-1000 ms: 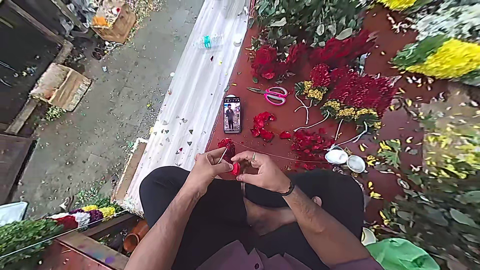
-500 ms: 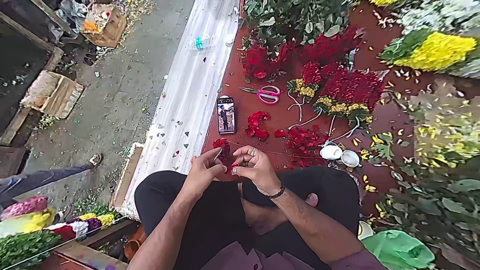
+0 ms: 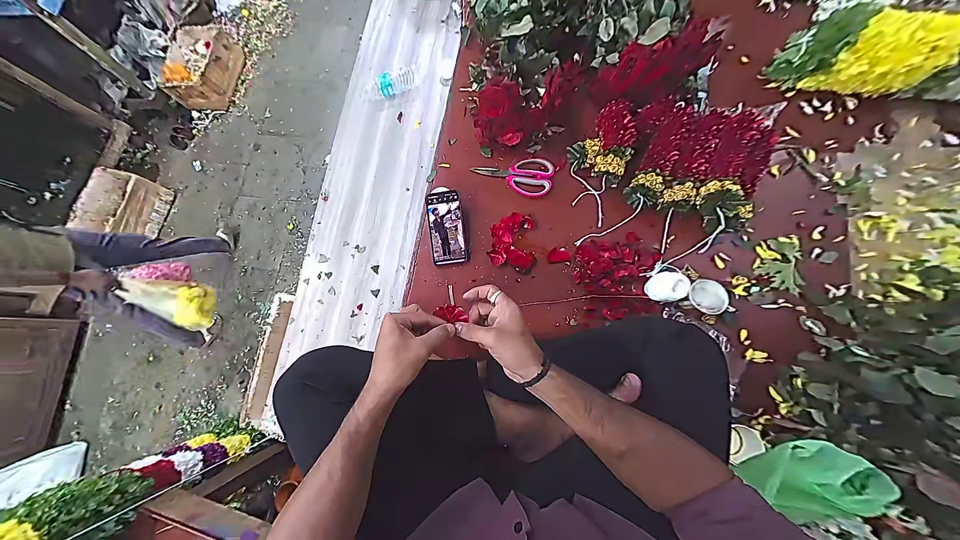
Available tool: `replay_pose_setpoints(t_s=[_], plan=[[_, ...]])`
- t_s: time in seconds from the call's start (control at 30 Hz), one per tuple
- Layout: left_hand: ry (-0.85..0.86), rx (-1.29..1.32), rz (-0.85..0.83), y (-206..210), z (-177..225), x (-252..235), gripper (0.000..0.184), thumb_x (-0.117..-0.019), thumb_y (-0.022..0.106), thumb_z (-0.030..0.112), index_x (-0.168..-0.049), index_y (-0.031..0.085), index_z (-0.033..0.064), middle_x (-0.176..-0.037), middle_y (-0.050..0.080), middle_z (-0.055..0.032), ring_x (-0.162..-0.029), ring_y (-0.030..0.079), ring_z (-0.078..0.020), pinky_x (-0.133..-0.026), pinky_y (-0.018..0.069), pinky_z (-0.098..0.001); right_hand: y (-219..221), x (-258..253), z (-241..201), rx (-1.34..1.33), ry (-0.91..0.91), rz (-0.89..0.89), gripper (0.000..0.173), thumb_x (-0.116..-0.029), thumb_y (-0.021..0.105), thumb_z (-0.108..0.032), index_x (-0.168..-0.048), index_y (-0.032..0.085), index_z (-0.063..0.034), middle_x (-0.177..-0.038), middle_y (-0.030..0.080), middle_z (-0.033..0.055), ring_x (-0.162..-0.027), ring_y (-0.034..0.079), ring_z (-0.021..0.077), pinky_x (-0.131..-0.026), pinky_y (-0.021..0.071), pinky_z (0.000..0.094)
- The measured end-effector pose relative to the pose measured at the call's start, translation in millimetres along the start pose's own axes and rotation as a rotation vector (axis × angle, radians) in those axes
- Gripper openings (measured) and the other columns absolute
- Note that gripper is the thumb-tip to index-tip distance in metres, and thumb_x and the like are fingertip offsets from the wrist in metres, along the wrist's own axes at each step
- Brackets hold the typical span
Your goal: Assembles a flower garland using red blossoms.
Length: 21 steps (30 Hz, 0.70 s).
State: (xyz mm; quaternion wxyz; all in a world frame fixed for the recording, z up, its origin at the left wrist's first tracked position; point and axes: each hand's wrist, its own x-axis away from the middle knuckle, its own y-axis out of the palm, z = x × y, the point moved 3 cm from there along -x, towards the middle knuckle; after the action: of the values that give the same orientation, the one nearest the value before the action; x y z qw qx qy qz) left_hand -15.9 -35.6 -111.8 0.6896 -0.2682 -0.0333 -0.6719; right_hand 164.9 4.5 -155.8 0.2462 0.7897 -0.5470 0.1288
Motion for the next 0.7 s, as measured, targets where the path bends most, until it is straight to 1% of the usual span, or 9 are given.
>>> replay_pose_setpoints(t_s=[0.07, 0.13, 0.23, 0.27, 0.3, 0.37, 0.43, 0.57, 0.7], plan=[[-0.023, -0.029, 0.017, -2.5, -0.5, -0.4, 0.011, -0.0843, 0.08, 0.024, -0.08, 0.08, 0.0146, -0.076, 0.068, 0.0021, -0.077, 0.064, -0.0122, -0.073, 0.0534, -0.0339, -5.6, -2.4, -2.8, 0.093, 0.036, -0.057, 0.075, -0.0684, 0.089, -0.007, -0.133, 0.053, -0.0062, -0.08, 0.064, 0.0056, -0.068, 0.061, 0.0168, -0.062, 0.0548, 0.0336], [-0.065, -0.061, 0.036, -7.1, 2.4, -1.0, 0.01, -0.0815, 0.079, 0.025, -0.076, 0.078, 0.0157, -0.076, 0.067, 0.0021, -0.078, 0.063, -0.0132, -0.073, 0.052, -0.0353, -12.6, -2.7, -13.9, 0.263, -0.052, -0.082, 0.084, -0.0629, 0.089, -0.008, -0.139, 0.052, -0.0103, -0.092, 0.063, 0.0043, -0.081, 0.061, 0.0185, -0.071, 0.0555, 0.0375], [-0.14, -0.083, 0.042, -17.1, 15.4, -2.5, 0.011, -0.0792, 0.08, 0.023, -0.074, 0.076, 0.015, -0.078, 0.066, 0.001, -0.079, 0.062, -0.0143, -0.072, 0.0518, -0.0356, -15.0, -1.7, -26.8, 0.676, -0.289, -0.114, 0.079, -0.072, 0.084, -0.025, -0.145, 0.054, -0.0235, -0.132, 0.06, -0.0016, -0.123, 0.056, 0.0196, -0.103, 0.0493, 0.0511], [-0.157, -0.069, 0.041, -19.6, 20.8, -3.7, 0.011, -0.0792, 0.081, 0.021, -0.073, 0.075, 0.0134, -0.078, 0.066, -0.0003, -0.077, 0.062, -0.0143, -0.07, 0.0528, -0.0344, -14.3, -2.6, -23.7, 0.746, -0.324, -0.151, 0.073, -0.0778, 0.082, -0.031, -0.145, 0.055, -0.0251, -0.141, 0.057, -0.0021, -0.128, 0.054, 0.0199, -0.106, 0.0456, 0.0548], [-0.171, -0.051, 0.045, -21.8, 26.2, -5.7, 0.012, -0.0794, 0.081, 0.018, -0.072, 0.074, 0.0119, -0.077, 0.065, -0.0015, -0.075, 0.062, -0.0144, -0.068, 0.0525, -0.0339, -15.2, -4.7, -18.4, 0.746, -0.328, -0.174, 0.06, -0.0835, 0.078, -0.036, -0.14, 0.062, -0.0248, -0.137, 0.062, -0.0039, -0.122, 0.059, 0.016, -0.104, 0.0472, 0.0519], [-0.182, -0.046, 0.069, -28.3, 35.4, -9.6, 0.013, -0.0796, 0.081, 0.016, -0.071, 0.073, 0.0107, -0.076, 0.067, -0.0023, -0.074, 0.063, -0.0147, -0.07, 0.0534, -0.0346, -21.1, -9.1, -13.7, 0.616, -0.343, -0.167, 0.024, -0.0928, 0.072, -0.035, -0.11, 0.077, -0.019, -0.106, 0.074, -0.0059, -0.097, 0.069, 0.0056, -0.089, 0.0594, 0.0355], [-0.178, -0.037, 0.119, -35.3, 43.0, -11.2, 0.015, -0.0798, 0.081, 0.015, -0.069, 0.071, 0.009, -0.073, 0.066, -0.0037, -0.072, 0.062, -0.0154, -0.068, 0.0523, -0.0354, -27.5, -9.6, -23.3, 0.533, -0.448, -0.235, 0.018, -0.0969, 0.069, -0.029, -0.093, 0.078, -0.0141, -0.087, 0.07, -0.0049, -0.081, 0.065, 0.003, -0.075, 0.0576, 0.0265], [-0.136, -0.375, 0.153, -32.7, 65.4, -10.7, 0.017, -0.0771, 0.081, 0.027, -0.068, 0.072, 0.0154, -0.076, 0.065, 0.0002, -0.078, 0.063, -0.0157, -0.069, 0.0524, -0.0399, -26.6, 9.5, -57.2, 0.457, -0.572, -0.483, 0.017, -0.0969, 0.069, -0.025, -0.095, 0.08, -0.0119, -0.088, 0.072, -0.0026, -0.083, 0.066, 0.0037, -0.077, 0.0566, 0.0257], [0.014, -0.889, -0.284, 5.0, 123.0, 8.2, 0.018, -0.0792, 0.073, 0.038, -0.079, 0.077, 0.0206, -0.088, 0.065, -0.0017, -0.104, 0.06, -0.0296, -0.08, 0.052, -0.0567, -44.4, 11.1, -88.0, 0.241, -0.657, -0.46, 0.007, -0.0915, 0.074, -0.01, -0.091, 0.078, -0.0046, -0.086, 0.071, 0.0017, -0.079, 0.067, 0.0081, -0.073, 0.0591, 0.0268]])
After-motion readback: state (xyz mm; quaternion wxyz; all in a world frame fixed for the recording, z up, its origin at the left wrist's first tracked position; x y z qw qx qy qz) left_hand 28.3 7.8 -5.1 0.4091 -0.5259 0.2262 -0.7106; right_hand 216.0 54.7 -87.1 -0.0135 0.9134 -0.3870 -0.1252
